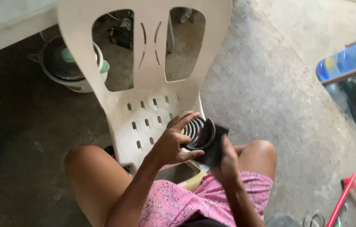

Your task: The person reclines on a plastic chair with their legs raised and works on their lap, holding a metal coil spring and rubbing its coils with a black abrasive block. They rotate the spring and reposition the block to work different sections of the coils, then hold the spring up and continue rubbing it by hand.

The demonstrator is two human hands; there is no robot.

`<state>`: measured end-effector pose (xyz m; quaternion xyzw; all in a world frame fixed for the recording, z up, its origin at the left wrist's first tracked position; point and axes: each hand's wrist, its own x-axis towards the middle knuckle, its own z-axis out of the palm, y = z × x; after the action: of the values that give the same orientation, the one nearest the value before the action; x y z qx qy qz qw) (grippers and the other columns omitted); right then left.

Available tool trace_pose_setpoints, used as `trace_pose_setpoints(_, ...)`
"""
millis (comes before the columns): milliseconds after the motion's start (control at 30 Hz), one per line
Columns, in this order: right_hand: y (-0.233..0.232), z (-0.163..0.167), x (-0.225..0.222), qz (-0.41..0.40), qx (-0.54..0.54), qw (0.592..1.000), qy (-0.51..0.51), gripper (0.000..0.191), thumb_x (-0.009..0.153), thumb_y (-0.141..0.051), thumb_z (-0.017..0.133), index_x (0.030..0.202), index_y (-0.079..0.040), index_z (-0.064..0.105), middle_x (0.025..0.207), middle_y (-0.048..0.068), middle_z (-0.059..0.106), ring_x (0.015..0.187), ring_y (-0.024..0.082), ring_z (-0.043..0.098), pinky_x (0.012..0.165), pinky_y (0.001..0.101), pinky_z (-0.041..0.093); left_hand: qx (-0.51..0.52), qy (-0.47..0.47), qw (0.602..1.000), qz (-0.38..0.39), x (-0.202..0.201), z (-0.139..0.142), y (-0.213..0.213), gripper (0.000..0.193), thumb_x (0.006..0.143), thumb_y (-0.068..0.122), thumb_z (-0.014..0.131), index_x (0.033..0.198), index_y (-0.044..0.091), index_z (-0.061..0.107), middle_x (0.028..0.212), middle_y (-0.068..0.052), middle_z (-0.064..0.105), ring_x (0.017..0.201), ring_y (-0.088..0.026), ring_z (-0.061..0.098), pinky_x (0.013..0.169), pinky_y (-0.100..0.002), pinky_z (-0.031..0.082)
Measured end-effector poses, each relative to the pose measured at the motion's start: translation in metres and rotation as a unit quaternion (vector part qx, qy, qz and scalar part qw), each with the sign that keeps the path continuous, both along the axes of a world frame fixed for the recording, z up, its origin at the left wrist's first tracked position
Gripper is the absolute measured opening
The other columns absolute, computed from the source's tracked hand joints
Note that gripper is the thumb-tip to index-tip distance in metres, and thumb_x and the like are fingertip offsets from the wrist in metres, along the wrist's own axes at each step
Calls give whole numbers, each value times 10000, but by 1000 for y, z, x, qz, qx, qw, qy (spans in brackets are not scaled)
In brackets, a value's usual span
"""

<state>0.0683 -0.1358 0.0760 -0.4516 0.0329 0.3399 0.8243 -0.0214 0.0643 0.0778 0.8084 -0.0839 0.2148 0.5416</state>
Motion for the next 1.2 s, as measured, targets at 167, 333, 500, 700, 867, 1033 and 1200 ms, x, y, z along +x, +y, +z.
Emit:
trace_pose_setpoints(167,13,11,-6,32,75,997,12,534,1167,-376,369,1465,45,506,1380,200,626,1224,315,626,1098,502,467,24,-4,1000,-6,1,1,0,459,729,335,931,650,-31,665,1536,-279,462,1489,-449,390,1196,-479,370)
trace_pose_setpoints(333,25,25,-7,6,23,1000,5,521,1056,-370,365,1409,-22,526,1352,137,662,1213,275,658,1090,464,478,10,-9,999,45,2,2,3,464,698,309,929,588,-33,635,1529,-250,506,1472,-449,398,1192,-495,360)
trace_pose_setpoints(500,22,22,-6,-1,9,1000,18,547,1088,-428,362,1385,-6,545,1263,154,688,1086,297,678,964,513,511,23,-32,999,-2,-1,1,2,430,730,337,926,680,-14,683,1563,-255,469,1498,-461,377,1220,-487,354)
trace_pose_setpoints(700,18,14,-7,10,56,997,-51,493,1186,-348,386,1428,62,512,1367,194,634,1186,274,641,1081,462,517,32,-4,999,13,-6,1,-1,510,775,326,924,592,-25,603,1595,-246,476,1528,-443,386,1209,-469,406)
trace_pose_setpoints(867,20,12,-17,-38,3,999,18,505,1056,-353,373,1389,3,507,1325,163,643,1151,261,678,1006,442,547,16,-17,999,47,-9,1,-5,459,749,343,918,661,-24,656,1551,-237,496,1491,-443,390,1158,-473,433)
trace_pose_setpoints(1033,21,11,-23,-16,78,996,-32,532,1148,-354,398,1460,69,474,1351,212,622,1135,278,658,1005,447,542,26,10,1000,7,-11,3,-5,370,738,315,925,737,-7,744,1547,-248,475,1499,-464,366,1175,-525,396)
trace_pose_setpoints(1200,20,15,-21,-25,22,999,8,557,1024,-338,395,1419,51,455,1370,194,625,1193,280,684,1028,439,552,27,20,996,78,-9,5,-4,418,740,345,918,712,-18,712,1574,-243,498,1490,-462,392,1173,-494,402)
